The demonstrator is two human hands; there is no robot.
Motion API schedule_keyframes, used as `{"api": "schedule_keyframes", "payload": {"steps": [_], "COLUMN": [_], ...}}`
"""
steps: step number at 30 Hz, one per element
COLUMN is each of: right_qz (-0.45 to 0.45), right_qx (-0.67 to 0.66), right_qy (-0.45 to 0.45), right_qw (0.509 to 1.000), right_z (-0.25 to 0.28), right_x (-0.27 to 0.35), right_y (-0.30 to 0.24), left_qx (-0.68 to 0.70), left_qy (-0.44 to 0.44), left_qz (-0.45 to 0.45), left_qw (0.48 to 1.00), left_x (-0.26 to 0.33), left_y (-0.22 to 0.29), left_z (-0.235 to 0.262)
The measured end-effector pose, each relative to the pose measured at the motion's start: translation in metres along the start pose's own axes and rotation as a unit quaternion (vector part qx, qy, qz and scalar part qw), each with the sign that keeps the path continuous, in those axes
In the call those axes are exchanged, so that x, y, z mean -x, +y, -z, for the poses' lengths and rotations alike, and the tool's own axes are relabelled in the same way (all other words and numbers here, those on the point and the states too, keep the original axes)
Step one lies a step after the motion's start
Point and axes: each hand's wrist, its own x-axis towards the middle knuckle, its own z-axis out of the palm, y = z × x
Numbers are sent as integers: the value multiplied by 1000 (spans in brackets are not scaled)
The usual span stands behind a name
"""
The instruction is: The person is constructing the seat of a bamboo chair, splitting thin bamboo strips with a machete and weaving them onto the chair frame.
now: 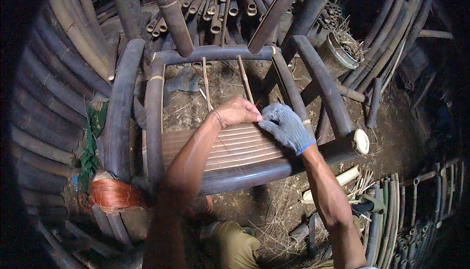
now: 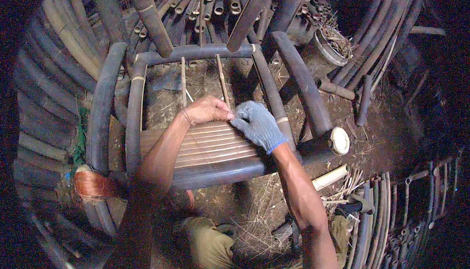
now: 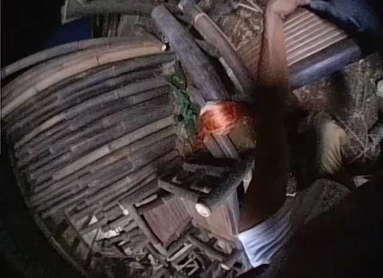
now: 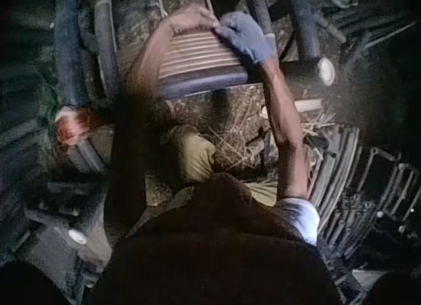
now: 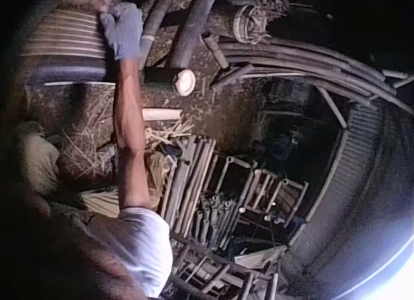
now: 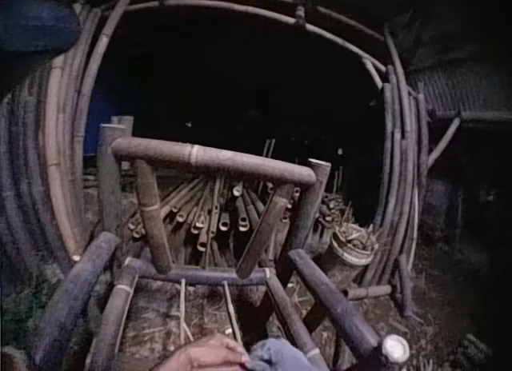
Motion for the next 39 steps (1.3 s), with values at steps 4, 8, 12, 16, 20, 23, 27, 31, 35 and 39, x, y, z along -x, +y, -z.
{"api": "schedule_keyframes", "payload": {"steps": [4,8,12,16,20,23,27,31,35,39], "right_qz": [-89,-83,-313,-324,-199,-149,-232,-213,-240,-111], "right_qx": [-263,-501,-408,275,95,136,175,139,-79,-359], "right_qy": [178,372,392,236,236,181,69,-49,-101,102], "right_qw": [944,777,762,874,946,963,954,966,962,921], "right_z": [20,50,67,40,36,17,-5,1,57,97], "right_x": [62,164,263,284,189,115,66,80,79,60], "right_y": [-46,-63,-42,-26,-88,-79,-61,-32,-46,-50], "left_qx": [-51,-87,-348,-411,-443,-434,-304,-277,-314,-333], "left_qy": [7,63,55,66,8,-30,-13,-39,-37,-50], "left_qz": [-10,59,-12,25,48,57,98,67,96,70], "left_qw": [999,992,936,909,895,898,948,958,944,939], "left_x": [6,-7,2,3,21,13,5,0,4,4], "left_y": [0,-18,-10,-39,-11,-17,-27,-22,-15,-14], "left_z": [0,2,-11,-34,-36,-24,-14,-18,-16,-13]}}
